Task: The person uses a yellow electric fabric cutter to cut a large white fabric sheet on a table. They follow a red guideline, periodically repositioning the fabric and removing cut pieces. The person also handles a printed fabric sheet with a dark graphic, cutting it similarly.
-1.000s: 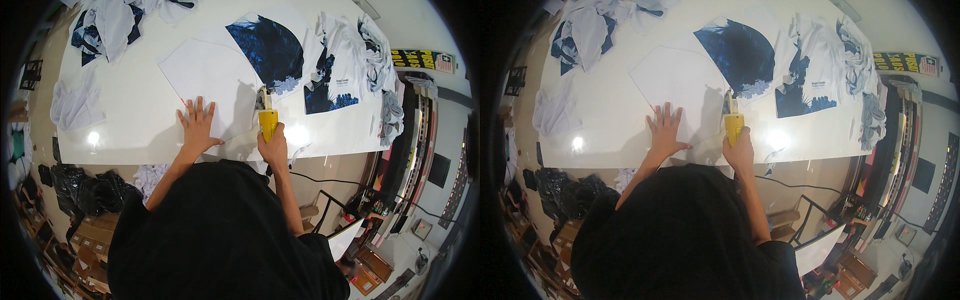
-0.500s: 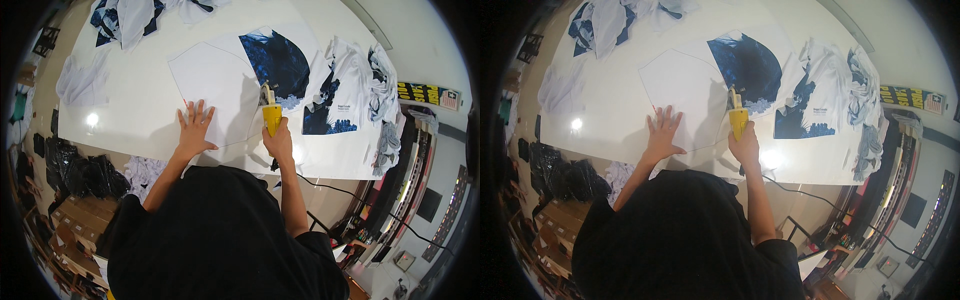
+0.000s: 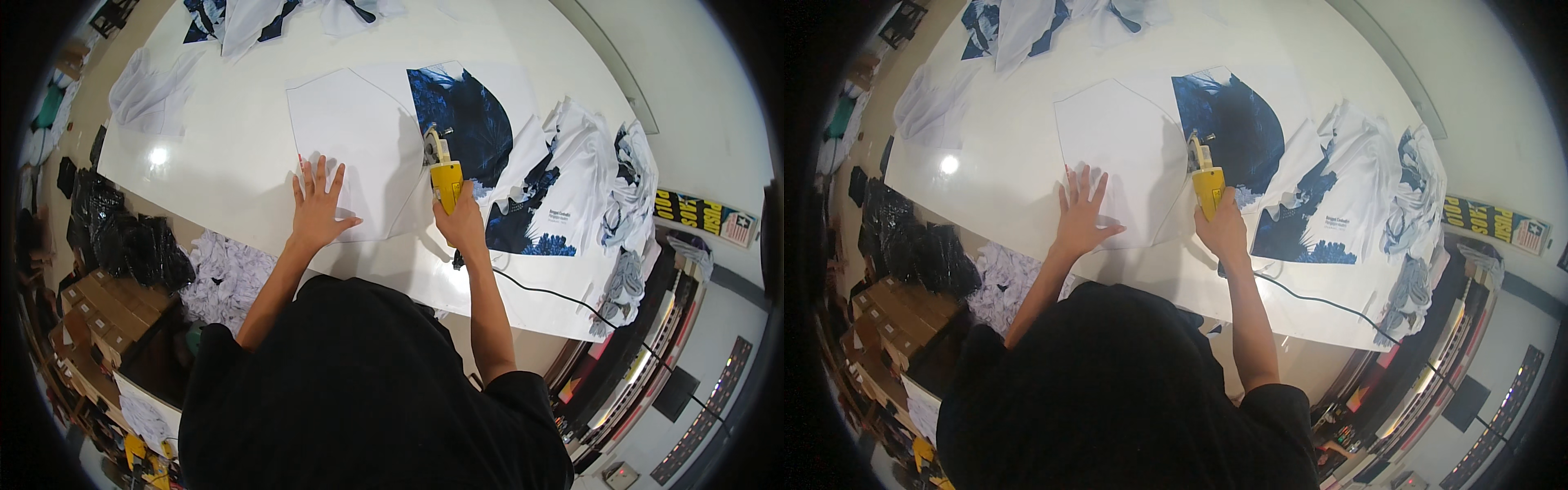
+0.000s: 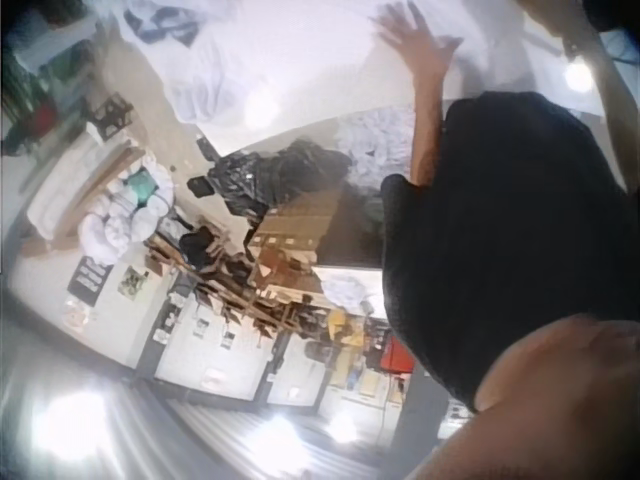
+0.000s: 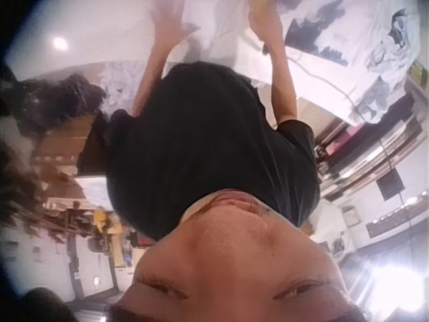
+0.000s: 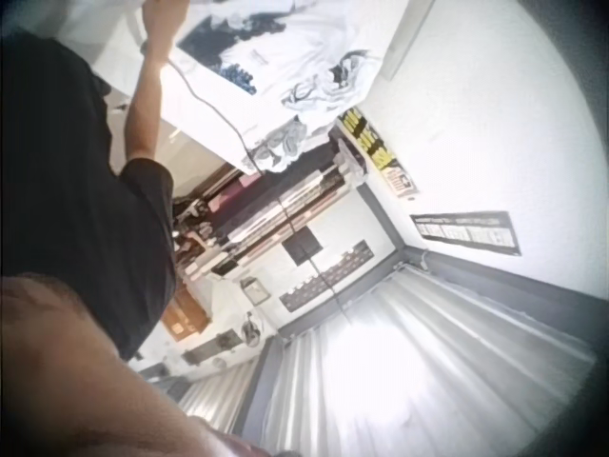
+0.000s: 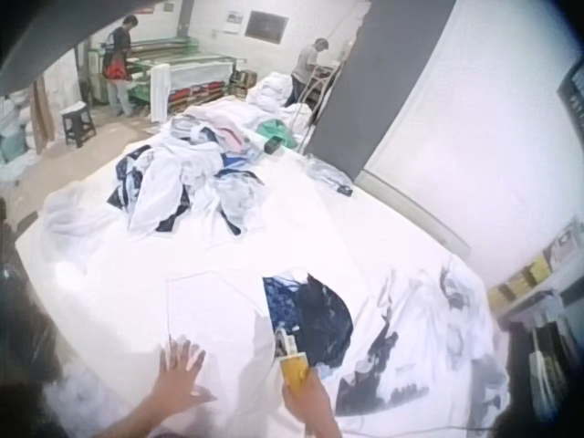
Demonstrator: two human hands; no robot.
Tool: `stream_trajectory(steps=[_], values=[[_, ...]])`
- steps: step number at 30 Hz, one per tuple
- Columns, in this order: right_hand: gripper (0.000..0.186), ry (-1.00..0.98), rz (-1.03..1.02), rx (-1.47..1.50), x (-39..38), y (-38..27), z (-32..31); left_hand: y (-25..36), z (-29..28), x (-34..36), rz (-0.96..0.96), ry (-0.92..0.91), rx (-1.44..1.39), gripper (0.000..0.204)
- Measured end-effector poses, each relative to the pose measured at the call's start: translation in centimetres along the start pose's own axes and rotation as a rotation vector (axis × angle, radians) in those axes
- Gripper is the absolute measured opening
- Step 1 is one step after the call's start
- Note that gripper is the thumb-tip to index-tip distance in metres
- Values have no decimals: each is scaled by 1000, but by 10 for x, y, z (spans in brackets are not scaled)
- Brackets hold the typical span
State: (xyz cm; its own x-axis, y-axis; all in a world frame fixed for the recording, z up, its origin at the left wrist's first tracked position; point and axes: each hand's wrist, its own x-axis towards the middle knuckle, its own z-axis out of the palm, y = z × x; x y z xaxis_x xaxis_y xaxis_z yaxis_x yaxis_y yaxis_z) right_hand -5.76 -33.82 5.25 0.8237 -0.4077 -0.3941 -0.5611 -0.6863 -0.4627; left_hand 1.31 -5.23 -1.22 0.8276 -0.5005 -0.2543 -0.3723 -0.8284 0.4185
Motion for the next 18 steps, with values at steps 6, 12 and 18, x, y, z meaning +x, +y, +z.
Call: stream_trajectory(steps=[6,12,18], values=[[52,4,-115,-60,26,11,-9,23,6,0,-137,-68,-7,124],[53,-36,-196,-129,50,10,-23,29,8,-3,-190,-66,-46,131],[52,-61,-269,-162,76,5,-34,27,12,-2,-209,-54,-44,133]])
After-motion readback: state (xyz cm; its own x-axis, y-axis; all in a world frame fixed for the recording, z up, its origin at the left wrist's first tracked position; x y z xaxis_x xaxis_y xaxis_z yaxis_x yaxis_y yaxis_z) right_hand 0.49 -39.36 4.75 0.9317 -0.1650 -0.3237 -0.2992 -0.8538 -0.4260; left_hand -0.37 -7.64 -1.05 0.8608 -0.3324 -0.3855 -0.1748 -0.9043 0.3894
